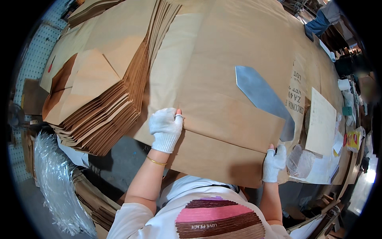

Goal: The person folds a stack of flat cardboard sheets one by one using a metal scraper to crease the folds. The folded pieces are stacked on the table.

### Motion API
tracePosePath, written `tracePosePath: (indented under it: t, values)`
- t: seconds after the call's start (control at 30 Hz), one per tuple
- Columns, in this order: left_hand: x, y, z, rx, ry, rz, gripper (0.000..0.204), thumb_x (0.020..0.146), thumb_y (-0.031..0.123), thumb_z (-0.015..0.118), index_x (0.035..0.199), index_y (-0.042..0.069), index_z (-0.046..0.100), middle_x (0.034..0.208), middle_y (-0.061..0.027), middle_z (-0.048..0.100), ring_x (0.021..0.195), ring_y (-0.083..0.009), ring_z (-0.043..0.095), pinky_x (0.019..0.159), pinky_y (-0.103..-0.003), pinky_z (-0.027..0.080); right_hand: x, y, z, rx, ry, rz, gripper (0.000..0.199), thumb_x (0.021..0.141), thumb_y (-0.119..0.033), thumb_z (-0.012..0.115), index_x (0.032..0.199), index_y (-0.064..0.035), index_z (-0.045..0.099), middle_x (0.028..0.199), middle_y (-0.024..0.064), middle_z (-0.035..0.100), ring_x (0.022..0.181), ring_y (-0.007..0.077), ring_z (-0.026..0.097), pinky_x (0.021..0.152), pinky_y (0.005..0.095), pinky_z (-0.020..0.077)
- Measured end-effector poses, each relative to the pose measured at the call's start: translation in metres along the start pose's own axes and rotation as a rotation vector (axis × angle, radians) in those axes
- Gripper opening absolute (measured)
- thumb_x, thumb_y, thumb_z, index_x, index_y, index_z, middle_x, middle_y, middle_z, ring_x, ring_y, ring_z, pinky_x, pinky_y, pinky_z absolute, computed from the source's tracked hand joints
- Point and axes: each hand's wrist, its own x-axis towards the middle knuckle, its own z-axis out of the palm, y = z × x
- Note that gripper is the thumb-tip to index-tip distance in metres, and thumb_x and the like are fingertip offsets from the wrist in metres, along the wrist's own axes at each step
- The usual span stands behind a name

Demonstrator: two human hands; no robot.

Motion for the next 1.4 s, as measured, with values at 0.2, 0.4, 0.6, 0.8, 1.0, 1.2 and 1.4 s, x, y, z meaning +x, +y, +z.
tracePosePath:
  t: [0.2,0.4,0.6,0.8,1.0,1.2,1.4]
  values:
    - [0.003,0.000,0.007,0.013,-0.010,0.004,0.030,0.092,0.030,0.066,0.073,0.006,0.068,0.076,-0.0172,0.067,0.075,-0.0382,0.066,0.068,-0.050,0.050,0.005,-0.006,0.000,-0.042,0.087,-0.190,0.046,0.083,-0.008,0.069,0.128,-0.0001,0.059,0.126,0.0229,0.061,0.115,0.0410,0.058,0.100,0.0468,0.0462]
    - [0.013,-0.002,-0.008,0.088,-0.161,-0.005,0.029,0.093,0.035,0.064,0.079,0.011,0.073,0.079,-0.0146,0.072,0.074,-0.0349,0.071,0.069,-0.049,0.054,0.034,-0.046,0.003,-0.048,-0.315,-0.690,0.077,0.081,-0.023,0.073,0.149,0.0018,0.048,0.157,0.0279,0.040,0.147,0.0468,0.035,0.122,0.0551,0.0283]
    - [0.031,0.045,-0.023,0.230,0.178,0.723,0.060,0.074,0.032,0.079,0.124,0.005,0.061,0.127,-0.0164,0.061,0.121,-0.0378,0.057,0.100,-0.051,0.048,0.047,-0.089,-0.004,-0.163,-0.507,-0.566,0.083,0.080,-0.044,0.077,0.145,0.0016,0.052,0.157,0.0273,0.040,0.147,0.0456,0.035,0.123,0.0525,0.0273]
    - [0.020,0.094,0.002,-0.292,-0.201,1.036,0.081,0.073,0.055,0.076,0.131,0.002,0.057,0.139,-0.0220,0.053,0.131,-0.0451,0.049,0.117,-0.055,0.036,0.040,-0.128,0.063,0.092,-0.426,-0.817,0.088,0.079,-0.044,0.077,0.150,-0.0014,0.047,0.160,0.0227,0.038,0.149,0.0435,0.033,0.125,0.0540,0.0236]
    - [0.021,-0.003,-0.009,-0.017,-0.167,0.730,0.090,0.086,0.061,0.067,0.152,0.003,0.045,0.159,-0.0225,0.040,0.146,-0.0484,0.035,0.123,-0.056,0.028,0.048,-0.026,-0.004,0.008,-0.297,-0.608,0.092,0.077,-0.038,0.080,0.151,0.0009,0.044,0.163,0.0238,0.033,0.152,0.0450,0.027,0.125,0.0565,0.0195]
    - [0.035,0.056,-0.027,0.013,-0.091,0.788,0.081,0.082,0.050,0.074,0.142,0.001,0.050,0.141,-0.0241,0.054,0.132,-0.0475,0.048,0.113,-0.054,0.039,0.047,-0.001,-0.008,0.354,-0.292,-0.484,0.068,0.079,-0.021,0.077,0.140,-0.0006,0.056,0.157,0.0214,0.044,0.147,0.0468,0.036,0.123,0.0544,0.0283]
    - [0.066,0.103,-0.079,-0.049,-0.349,0.618,0.053,0.079,0.037,0.078,0.115,0.002,0.063,0.109,-0.0166,0.068,0.108,-0.0389,0.062,0.092,-0.046,0.052,0.025,-0.021,-0.029,0.244,-0.181,-0.634,0.061,0.073,-0.018,0.076,0.129,-0.0002,0.061,0.151,0.0226,0.050,0.144,0.0463,0.042,0.120,0.0579,0.0315]
